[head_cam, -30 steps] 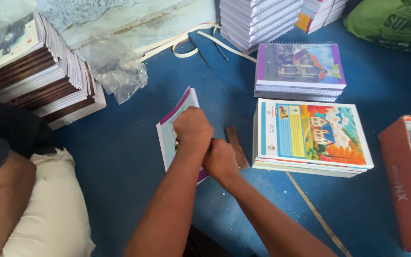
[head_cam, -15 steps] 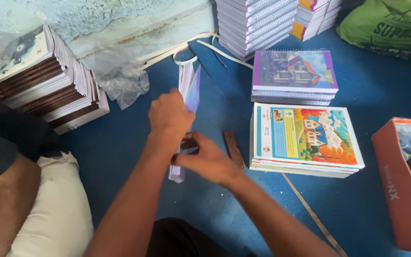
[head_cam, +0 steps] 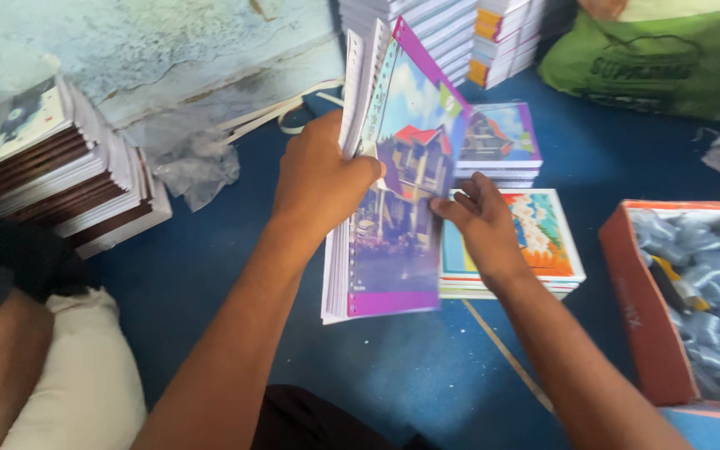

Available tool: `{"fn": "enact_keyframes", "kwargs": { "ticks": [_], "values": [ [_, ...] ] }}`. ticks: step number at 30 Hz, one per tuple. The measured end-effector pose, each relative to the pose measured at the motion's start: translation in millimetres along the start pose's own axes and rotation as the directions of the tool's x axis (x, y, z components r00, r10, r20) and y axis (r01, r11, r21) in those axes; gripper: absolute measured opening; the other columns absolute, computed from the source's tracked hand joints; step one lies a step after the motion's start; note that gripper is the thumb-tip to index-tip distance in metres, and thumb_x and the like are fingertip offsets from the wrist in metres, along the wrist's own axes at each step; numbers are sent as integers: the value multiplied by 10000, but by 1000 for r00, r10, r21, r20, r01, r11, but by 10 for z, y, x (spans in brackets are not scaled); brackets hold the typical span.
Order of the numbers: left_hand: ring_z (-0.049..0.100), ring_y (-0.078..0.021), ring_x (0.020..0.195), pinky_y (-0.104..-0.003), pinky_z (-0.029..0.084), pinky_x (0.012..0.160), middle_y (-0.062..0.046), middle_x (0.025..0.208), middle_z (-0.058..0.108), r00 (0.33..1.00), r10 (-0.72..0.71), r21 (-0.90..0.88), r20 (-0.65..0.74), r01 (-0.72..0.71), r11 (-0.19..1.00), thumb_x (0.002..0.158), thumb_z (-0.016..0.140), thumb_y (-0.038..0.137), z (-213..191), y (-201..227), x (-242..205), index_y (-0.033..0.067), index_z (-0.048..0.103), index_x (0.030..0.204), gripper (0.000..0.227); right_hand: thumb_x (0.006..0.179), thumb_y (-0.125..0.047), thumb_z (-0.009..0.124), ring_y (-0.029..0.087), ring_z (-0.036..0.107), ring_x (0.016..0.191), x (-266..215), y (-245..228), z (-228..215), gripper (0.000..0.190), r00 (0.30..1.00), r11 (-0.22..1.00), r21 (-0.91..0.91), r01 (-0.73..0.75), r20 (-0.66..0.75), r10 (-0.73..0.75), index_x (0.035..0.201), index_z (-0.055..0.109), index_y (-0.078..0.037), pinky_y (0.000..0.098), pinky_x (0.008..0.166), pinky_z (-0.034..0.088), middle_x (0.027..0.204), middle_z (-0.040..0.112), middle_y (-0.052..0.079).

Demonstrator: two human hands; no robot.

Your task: The person sits on the floor and assembles spiral-bound notebooks by inserting metal spiral coils into pre-punched holes. They handle multiple notebooks, aligning pages and securing the coils, then stack the completed units.

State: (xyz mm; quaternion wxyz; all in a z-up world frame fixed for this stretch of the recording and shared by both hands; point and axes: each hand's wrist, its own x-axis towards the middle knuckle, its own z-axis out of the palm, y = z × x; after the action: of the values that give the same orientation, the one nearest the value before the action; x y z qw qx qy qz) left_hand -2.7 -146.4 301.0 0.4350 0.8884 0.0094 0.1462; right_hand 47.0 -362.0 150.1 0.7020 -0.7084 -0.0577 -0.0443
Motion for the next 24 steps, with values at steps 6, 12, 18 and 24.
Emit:
{"fn": "enact_keyframes", "kwargs": {
  "ticks": [6, 12, 18, 24],
  "values": [
    [728, -147, 848, -290, 580, 759, -91, 992, 774, 974, 154, -605, 164, -24, 796, 744, 697, -27, 388, 93, -93, 3, 702, 1179, 435, 832, -168, 709, 324, 609, 1219, -76, -435, -685, 625, 903, 864, 332, -378, 338, 266, 1386, 540, 68, 485, 1063, 483, 1319, 644, 191],
    [726, -154, 860, -297, 579, 766, -93, 996, 769, 964, 36, -645, 265, 149, 749, 755, 713, -6, 874, -140, -290, 10, 685, 1212, 458, 843, -76, 680, 261, 674, 1132, -316, -568, -1133, 523, 941, 940, 157, -302, 205, 268, 1346, 553, -4, 477, 989, 531, 1238, 686, 127],
    [721, -223, 823, -338, 440, 968, -126, 981, 811, 982, 170, -368, 87, -127, 921, 811, 790, 26, 1414, -327, -756, 26, 723, 1255, 450, 868, -33, 703, 226, 661, 1145, -868, -297, -1369, 532, 997, 1000, 5, -8, -71, 8, 1362, 506, -20, 390, 1029, 532, 1244, 664, 133],
    [716, -162, 1036, -321, 574, 930, -98, 1142, 735, 961, 77, -697, 265, 136, 704, 830, 672, 28, 1793, -574, -1146, 32, 620, 1292, 465, 876, -48, 698, 225, 657, 1127, -1230, 163, -1577, 483, 995, 999, -43, -6, -98, 2, 1329, 532, -26, 393, 996, 537, 1188, 683, 115]
  ]
}}
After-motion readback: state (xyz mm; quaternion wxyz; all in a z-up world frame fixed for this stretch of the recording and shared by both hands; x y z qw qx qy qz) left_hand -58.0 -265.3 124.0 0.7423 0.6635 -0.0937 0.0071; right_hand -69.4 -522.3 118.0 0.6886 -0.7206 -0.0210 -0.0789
